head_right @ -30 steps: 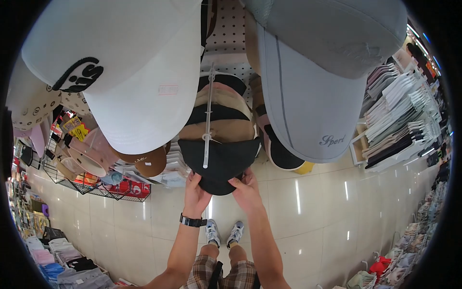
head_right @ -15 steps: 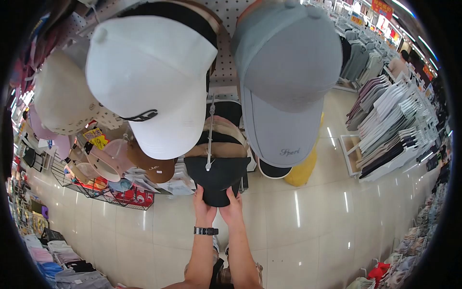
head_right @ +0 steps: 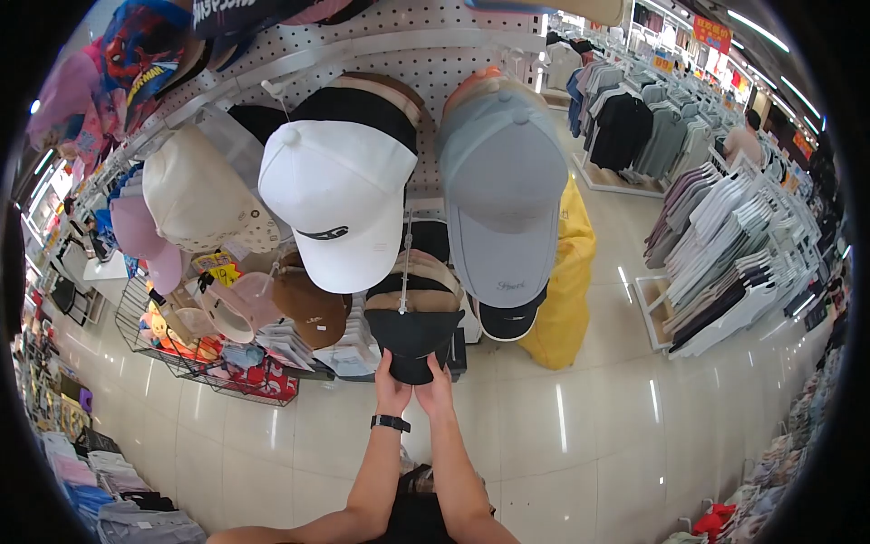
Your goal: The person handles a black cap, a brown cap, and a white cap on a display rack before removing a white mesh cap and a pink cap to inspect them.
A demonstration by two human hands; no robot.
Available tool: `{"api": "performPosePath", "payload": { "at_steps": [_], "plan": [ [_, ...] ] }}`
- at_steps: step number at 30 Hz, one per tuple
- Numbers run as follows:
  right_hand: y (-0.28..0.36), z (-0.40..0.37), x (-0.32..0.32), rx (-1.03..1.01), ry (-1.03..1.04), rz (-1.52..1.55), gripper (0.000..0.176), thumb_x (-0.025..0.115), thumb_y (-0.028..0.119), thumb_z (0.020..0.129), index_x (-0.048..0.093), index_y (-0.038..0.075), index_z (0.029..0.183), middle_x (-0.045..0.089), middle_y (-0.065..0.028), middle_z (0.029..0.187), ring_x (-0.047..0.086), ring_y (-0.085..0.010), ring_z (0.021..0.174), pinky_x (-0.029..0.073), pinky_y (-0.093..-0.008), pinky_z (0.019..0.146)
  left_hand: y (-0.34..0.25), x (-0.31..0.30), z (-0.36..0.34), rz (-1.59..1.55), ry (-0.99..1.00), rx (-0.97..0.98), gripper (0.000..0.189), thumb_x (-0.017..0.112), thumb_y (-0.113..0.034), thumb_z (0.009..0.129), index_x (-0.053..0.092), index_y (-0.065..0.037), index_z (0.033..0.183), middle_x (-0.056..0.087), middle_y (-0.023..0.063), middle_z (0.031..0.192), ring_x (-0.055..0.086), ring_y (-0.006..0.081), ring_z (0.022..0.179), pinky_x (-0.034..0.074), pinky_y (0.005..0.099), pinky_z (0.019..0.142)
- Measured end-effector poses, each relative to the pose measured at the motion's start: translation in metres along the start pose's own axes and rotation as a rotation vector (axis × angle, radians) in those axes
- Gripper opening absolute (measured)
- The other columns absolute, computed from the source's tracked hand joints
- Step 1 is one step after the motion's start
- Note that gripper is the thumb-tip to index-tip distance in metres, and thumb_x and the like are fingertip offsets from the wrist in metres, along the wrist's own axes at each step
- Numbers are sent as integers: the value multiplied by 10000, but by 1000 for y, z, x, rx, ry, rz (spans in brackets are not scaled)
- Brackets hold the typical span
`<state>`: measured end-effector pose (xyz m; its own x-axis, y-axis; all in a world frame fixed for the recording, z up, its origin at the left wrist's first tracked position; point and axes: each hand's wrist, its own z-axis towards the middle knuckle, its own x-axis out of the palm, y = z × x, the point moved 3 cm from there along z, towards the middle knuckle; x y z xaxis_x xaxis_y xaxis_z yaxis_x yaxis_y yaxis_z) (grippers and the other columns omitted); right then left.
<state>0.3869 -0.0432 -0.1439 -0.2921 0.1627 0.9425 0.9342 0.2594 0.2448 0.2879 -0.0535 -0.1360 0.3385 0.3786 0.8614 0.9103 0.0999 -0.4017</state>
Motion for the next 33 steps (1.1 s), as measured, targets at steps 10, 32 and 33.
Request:
{"api": "performPosePath", "payload": {
  "at_steps": [10,32,33],
  "plan": [
    [5,5,-18,112,89,9,472,742,135,978,588,83,1421,646,-94,1420,595,-278,1324,437,-474,1170,13,-39,16,40,37,-41,382,574,-290,1087,592,-63,1394,639,83,1429,586,260,1326,421,427,1178],
    [18,30,-19,221,83,20,560,608,425,1053,556,51,1467,605,-133,1486,556,-330,1386,400,-503,1208,7,-34,36,-51,128,-105,382,651,-216,1031,579,-73,1377,645,127,1414,578,317,1352,411,485,1196],
    [19,31,-17,220,82,10,572,605,438,1053,552,52,1472,600,-131,1492,553,-333,1389,397,-506,1210,7,-34,37,-48,131,-107,380,652,-213,1028,576,-77,1374,643,132,1415,574,327,1356,405,498,1199]
  ]
}}
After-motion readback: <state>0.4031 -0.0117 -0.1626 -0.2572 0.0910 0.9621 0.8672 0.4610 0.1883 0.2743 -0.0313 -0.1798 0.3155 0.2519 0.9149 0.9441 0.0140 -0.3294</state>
